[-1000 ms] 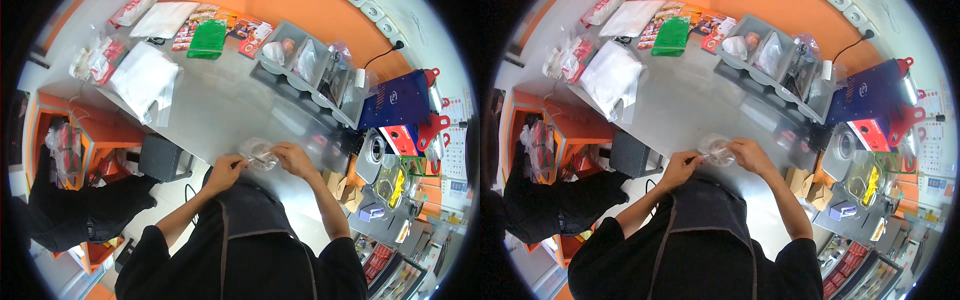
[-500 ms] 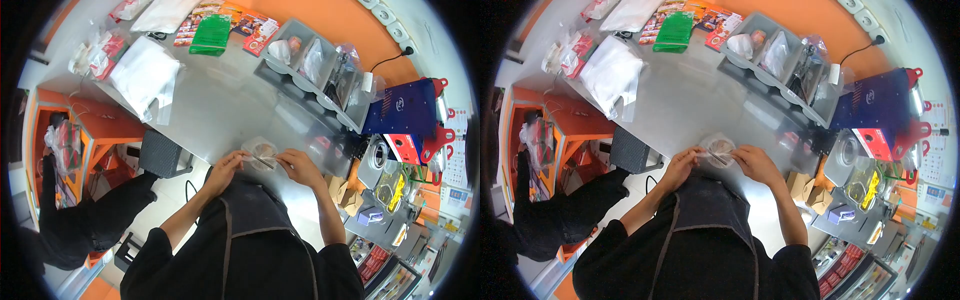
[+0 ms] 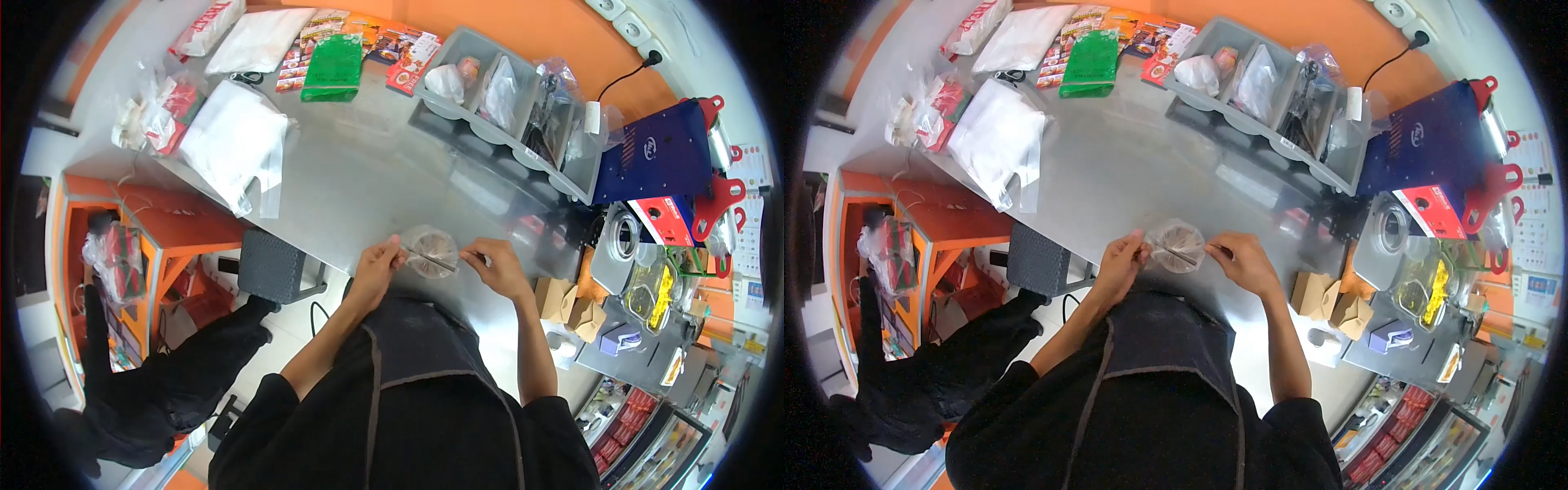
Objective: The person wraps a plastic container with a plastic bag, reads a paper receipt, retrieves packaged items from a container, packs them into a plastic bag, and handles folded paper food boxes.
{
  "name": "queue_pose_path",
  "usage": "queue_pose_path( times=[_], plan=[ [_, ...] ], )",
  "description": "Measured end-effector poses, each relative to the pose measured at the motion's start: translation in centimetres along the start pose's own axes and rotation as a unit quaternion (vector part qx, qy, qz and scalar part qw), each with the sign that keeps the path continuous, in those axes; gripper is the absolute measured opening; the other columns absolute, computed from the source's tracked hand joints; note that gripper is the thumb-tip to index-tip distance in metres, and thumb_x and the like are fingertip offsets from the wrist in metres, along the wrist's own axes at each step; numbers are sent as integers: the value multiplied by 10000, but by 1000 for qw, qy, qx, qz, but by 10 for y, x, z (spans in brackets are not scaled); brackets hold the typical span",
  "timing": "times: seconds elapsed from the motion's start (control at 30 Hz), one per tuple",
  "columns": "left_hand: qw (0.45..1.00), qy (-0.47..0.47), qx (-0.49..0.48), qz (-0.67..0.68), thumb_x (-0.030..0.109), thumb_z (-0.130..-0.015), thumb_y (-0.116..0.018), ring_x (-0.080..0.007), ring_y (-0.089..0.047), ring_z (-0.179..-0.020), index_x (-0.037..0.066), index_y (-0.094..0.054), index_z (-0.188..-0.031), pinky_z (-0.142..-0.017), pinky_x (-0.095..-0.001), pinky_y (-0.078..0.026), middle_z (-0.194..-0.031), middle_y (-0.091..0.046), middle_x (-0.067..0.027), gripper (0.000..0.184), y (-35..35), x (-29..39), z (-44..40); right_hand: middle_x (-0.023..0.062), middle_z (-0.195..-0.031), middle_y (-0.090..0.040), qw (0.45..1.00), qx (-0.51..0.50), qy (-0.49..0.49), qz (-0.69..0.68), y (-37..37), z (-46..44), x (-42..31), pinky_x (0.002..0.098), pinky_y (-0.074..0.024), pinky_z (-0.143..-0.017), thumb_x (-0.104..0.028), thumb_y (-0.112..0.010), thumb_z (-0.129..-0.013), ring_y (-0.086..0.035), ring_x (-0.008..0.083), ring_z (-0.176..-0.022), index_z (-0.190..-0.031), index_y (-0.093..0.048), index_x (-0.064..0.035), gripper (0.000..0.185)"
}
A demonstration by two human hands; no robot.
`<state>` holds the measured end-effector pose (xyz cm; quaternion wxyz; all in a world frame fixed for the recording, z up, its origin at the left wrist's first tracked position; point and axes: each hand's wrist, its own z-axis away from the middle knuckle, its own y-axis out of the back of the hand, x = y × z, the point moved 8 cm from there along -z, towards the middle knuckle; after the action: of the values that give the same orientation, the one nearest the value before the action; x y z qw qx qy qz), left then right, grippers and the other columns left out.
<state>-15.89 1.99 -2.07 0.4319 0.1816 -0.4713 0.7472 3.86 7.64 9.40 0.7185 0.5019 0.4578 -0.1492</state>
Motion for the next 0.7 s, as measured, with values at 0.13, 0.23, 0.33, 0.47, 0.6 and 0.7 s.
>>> queue_pose_path(
  times=[0.13, 0.23, 0.33, 0.47, 0.6, 0.7],
  plan=[
    [987, -50, -31, -153, 161, -1016, -565, -109, -567, -885, 13, -603, -1028, -829, -265, -444, -874, -643, -55, 153, -25, 35, 13, 115, -811, -657, 999, 38, 4, -32, 3, -7, -16, 328, -493, -638, -70, -683, -901, -622, 225, -704, -930, -679, 20, 94],
    [987, -81, -17, -137, 127, -1008, -572, -126, -600, -1008, -5, -590, -1119, -943, -281, -442, -985, -682, -92, 173, -24, 42, 19, 80, -899, -697, 963, 66, -90, -244, -22, -3, 15, 299, -518, -687, -44, -668, -917, -638, 159, -768, -955, -677, 17, 72],
    [986, -102, 24, -131, 119, -1010, -560, -143, -605, -1046, -15, -577, -1135, -982, -289, -433, -1046, -691, -111, 184, -13, 32, 23, 85, -1026, -698, 934, 44, -107, -338, -39, 5, 21, 295, -525, -794, -26, -659, -927, -634, 148, -914, -1023, -662, 7, 102],
    [995, -88, -6, -52, 118, -1011, -562, -150, -589, -1022, -10, -620, -1063, -957, -313, -428, -1062, -680, -108, 150, -6, 17, 25, 89, -1038, -719, 941, 53, -46, -331, -42, 15, 7, 277, -537, -813, -3, -698, -878, -666, 154, -917, -993, -688, 23, 118],
    [975, -131, -68, -166, 61, -983, -577, -162, -605, -1051, -39, -640, -1079, -977, -299, -441, -1040, -695, -108, 152, -17, 29, 35, 94, -1021, -714, 980, 36, 8, -193, -46, 20, -12, 308, -526, -829, 44, -732, -802, -677, 211, -934, -964, -720, -6, 170],
    [844, -315, -95, -424, 32, -924, -639, -193, -629, -1024, -25, -660, -1080, -919, -306, -474, -990, -695, -111, 167, -30, 43, 39, 91, -1010, -711, 984, 57, 42, -162, -52, 21, -18, 322, -518, -827, 63, -746, -772, -670, 234, -939, -969, -745, -35, 221]
  ],
)
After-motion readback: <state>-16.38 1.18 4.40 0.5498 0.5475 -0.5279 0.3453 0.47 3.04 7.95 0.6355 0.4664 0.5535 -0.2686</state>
